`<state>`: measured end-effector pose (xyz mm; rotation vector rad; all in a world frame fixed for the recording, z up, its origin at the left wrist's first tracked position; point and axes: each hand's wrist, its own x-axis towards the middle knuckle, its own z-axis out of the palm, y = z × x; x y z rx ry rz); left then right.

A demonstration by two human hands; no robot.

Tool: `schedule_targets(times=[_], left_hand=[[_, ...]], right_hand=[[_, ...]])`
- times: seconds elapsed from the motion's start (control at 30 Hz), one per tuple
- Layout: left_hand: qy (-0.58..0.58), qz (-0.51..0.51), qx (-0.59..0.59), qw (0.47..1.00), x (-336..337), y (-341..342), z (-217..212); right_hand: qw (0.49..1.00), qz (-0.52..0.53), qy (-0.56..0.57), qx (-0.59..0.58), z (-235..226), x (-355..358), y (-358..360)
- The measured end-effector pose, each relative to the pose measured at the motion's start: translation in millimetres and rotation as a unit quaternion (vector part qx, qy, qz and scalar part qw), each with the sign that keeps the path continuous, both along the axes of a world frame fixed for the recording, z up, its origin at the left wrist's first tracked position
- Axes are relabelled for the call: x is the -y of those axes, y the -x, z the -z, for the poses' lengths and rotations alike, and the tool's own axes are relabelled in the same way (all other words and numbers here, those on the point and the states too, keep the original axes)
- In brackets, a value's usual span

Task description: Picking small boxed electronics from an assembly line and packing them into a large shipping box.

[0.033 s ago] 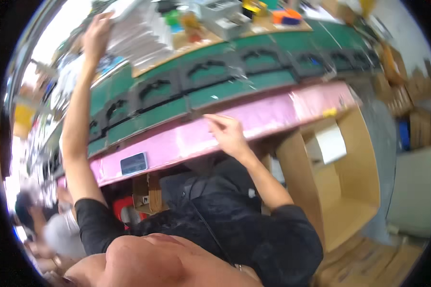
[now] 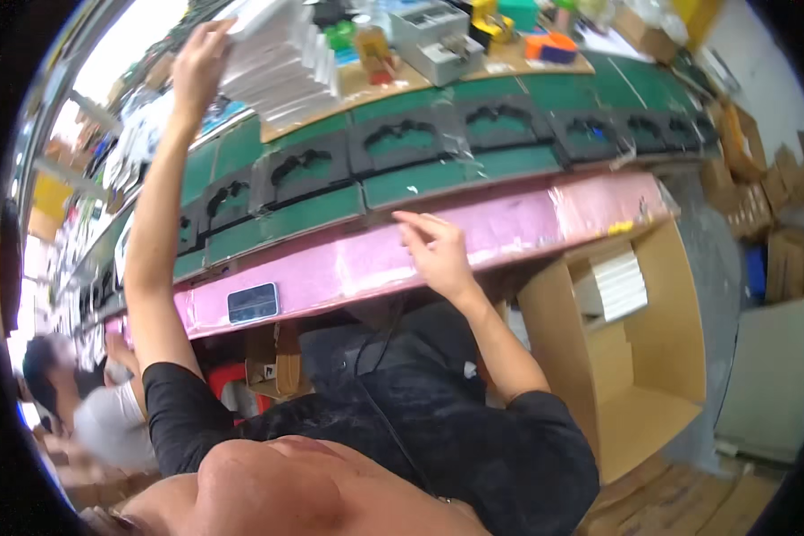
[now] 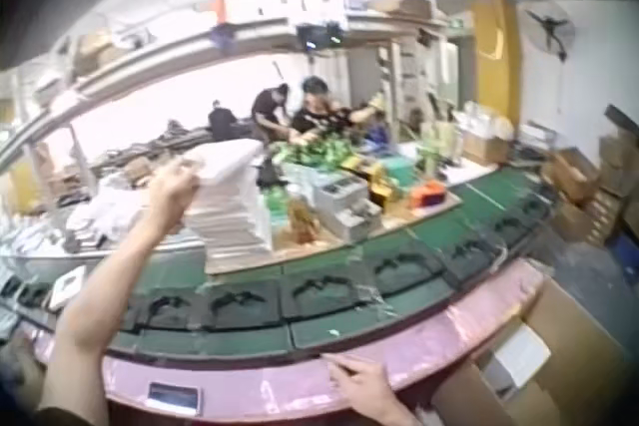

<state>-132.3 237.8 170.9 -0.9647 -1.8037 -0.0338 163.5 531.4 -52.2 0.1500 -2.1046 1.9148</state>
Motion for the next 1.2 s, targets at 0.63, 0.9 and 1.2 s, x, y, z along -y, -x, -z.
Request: schedule_targets(times=[0.63, 0.9, 1.2], left_hand=[[-0.038, 0.244, 0.110, 0.963, -141, -216, 99], [-0.037, 0.220, 0.350, 0.910, -159, -223, 102], [-0.240, 0.415, 0.826, 0.297, -255, -247, 129]], right_hand=[[0.965, 0.011, 0.205, -0.163, -121, -27, 23], [0.711, 0.369, -0.541, -0.256, -94, -150, -50], [0.706, 0.249, -0.585, -0.311, -85, -183, -80]])
